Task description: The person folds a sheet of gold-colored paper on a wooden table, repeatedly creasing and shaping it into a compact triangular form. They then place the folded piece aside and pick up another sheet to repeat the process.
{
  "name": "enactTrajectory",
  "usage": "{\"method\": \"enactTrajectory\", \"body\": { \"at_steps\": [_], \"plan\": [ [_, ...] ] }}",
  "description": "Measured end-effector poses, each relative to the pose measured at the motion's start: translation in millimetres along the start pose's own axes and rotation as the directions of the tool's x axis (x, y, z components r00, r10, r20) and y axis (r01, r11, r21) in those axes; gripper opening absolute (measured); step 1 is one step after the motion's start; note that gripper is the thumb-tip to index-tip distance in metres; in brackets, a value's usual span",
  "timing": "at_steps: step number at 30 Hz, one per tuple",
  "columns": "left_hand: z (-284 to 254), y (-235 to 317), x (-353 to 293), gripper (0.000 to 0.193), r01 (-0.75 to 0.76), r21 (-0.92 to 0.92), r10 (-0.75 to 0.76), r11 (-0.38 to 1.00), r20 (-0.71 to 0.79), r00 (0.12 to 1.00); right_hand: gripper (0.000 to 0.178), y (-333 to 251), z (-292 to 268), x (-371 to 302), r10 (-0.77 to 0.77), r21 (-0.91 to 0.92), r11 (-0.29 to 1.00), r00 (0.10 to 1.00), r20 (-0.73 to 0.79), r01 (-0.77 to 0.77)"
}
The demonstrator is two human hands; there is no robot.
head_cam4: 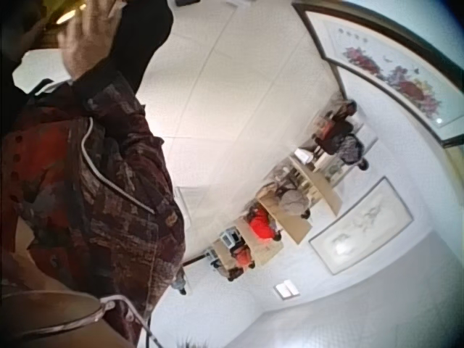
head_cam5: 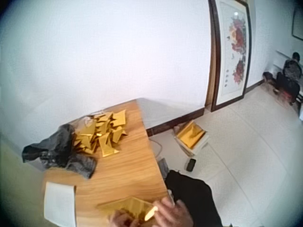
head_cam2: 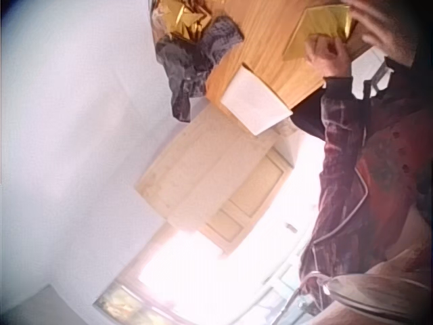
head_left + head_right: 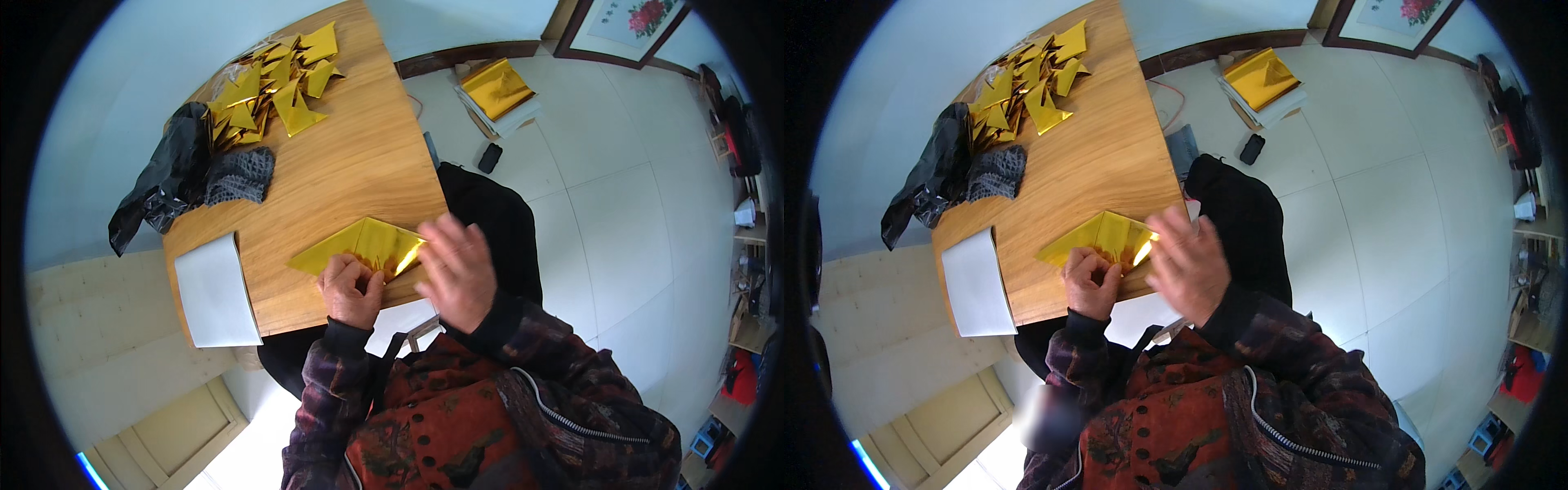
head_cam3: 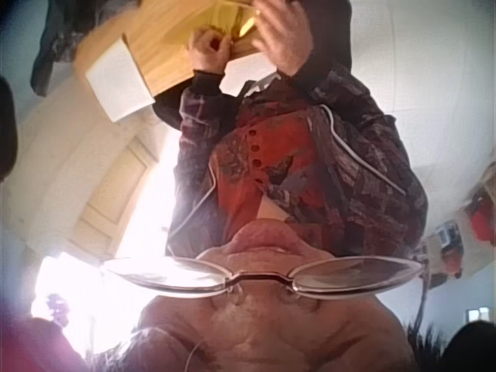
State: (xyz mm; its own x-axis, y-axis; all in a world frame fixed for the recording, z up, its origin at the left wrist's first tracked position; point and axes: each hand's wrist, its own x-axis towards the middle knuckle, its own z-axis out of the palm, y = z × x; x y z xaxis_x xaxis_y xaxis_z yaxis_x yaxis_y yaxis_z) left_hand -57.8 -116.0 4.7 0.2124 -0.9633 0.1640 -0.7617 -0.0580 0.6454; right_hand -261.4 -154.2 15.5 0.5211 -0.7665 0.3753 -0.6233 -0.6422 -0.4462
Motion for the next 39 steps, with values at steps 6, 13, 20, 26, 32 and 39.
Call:
{"method": "enactTrajectory", "body": {
  "at_steps": [6, 13, 20, 26, 32, 39],
  "plan": [
    [1.5, -3.3, -0.6, 0.016, 0.011, -0.002, -0.011, 1.000, 0.010, 1.000, 0.080, -24.9, 24.7, -8.3, -0.136, 0.042, 0.991, 0.940, 0.313, 0.129],
    [1.3, -2.8, -1.7, 0.016, 0.026, -0.037, -0.026, 0.999, -0.001, 1.000, 0.083, -16.5, 29.7, -12.3, -0.091, -0.007, 0.995, 0.966, 0.242, 0.096],
    [1.8, -5.3, -2.8, 0.016, 0.042, -0.053, -0.042, 0.998, 0.003, 0.999, 0.082, -14.4, 29.4, -12.5, -0.095, -0.002, 0.995, 0.964, 0.250, 0.099],
    [1.1, -4.4, -3.2, 0.015, 0.042, -0.051, -0.042, 0.998, -0.002, 0.999, 0.084, -15.7, 30.1, -12.4, -0.062, -0.003, 0.998, 0.967, 0.247, 0.065],
    [0.8, -1.6, -2.1, 0.015, 0.036, -0.049, -0.037, 0.998, -0.011, 0.999, 0.081, -16.1, 28.5, -13.1, -0.055, -0.014, 0.998, 0.962, 0.267, 0.060],
    [0.5, 1.4, -1.2, 0.019, 0.026, -0.026, -0.027, 0.999, -0.031, 0.999, 0.081, -16.1, 30.9, -13.7, -0.070, -0.107, 0.989, 0.967, 0.245, 0.099]
  ]
}}
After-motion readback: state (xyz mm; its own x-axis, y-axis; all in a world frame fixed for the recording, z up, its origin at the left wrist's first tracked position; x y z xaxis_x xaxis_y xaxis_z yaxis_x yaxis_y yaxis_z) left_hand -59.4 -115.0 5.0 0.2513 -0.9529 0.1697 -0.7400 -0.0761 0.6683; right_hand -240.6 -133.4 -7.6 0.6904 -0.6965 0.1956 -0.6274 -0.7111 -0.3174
